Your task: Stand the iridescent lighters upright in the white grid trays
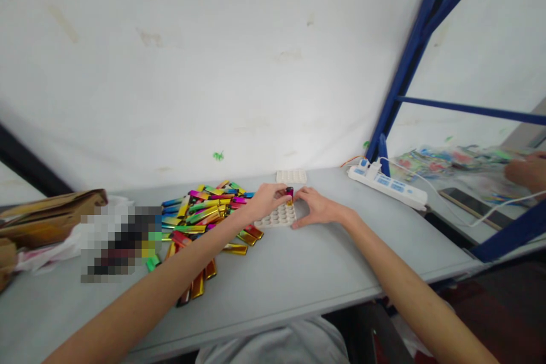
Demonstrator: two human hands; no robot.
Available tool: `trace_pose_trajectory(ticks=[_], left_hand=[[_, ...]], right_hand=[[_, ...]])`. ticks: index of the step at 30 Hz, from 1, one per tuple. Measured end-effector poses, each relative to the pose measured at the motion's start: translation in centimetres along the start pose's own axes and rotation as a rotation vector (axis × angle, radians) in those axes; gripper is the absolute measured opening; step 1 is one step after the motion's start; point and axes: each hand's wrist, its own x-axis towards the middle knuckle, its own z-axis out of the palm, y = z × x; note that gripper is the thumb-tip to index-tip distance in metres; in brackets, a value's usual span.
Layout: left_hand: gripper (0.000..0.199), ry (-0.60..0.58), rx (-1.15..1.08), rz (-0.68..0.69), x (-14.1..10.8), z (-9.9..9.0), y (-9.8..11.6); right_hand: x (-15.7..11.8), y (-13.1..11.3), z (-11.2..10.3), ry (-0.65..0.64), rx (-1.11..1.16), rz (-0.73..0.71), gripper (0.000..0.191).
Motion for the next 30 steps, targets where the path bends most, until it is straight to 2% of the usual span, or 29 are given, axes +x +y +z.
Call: trace_pose_trajectory(ticks=[2,4,6,9,13,16,23,30], left_hand=[[0.032,0.049,0.05,-0.017,-0.4,-0.8,0.2],[0.033,0.183,0.146,-0.073,-1.2,-2.2,0.4],[0.037,0.324,0.246,-0.165,-2.5,-3.8,0.5],[0.044,0.423,0.342,-0.254,-4.9,-5.9,-0.1],[0.042,0.41,0.391,-0.275,-7.4,-7.5,-1.9],[0.041,0.411,0.432,-0.306,-8.1,-8.4,-3.2],[0.04,0.429,0.557,-0.364,-7.8,-10.2,-4.0],[0.047,0.426,0.499,-0.349,-7.6,-10.0,-4.0]], right_hand=[[0.0,-0.1,-0.1,0.003,0.006,-0.003,0.069],[-0.1,-0.1,-0.1,0.007,0.017,-0.007,0.07],[-0.1,-0.1,-0.1,0.005,0.028,-0.008,0.07],[-0.1,0.1,0.0,0.001,0.033,0.0,0.071],[-0.2,0.3,0.2,-0.006,0.038,0.015,0.072],[-0.2,0.3,0.1,-0.01,0.043,0.013,0.071],[-0.2,0.0,-0.1,-0.026,0.039,0.032,0.074],[-0.2,0.0,0.0,-0.019,0.039,0.029,0.074]])
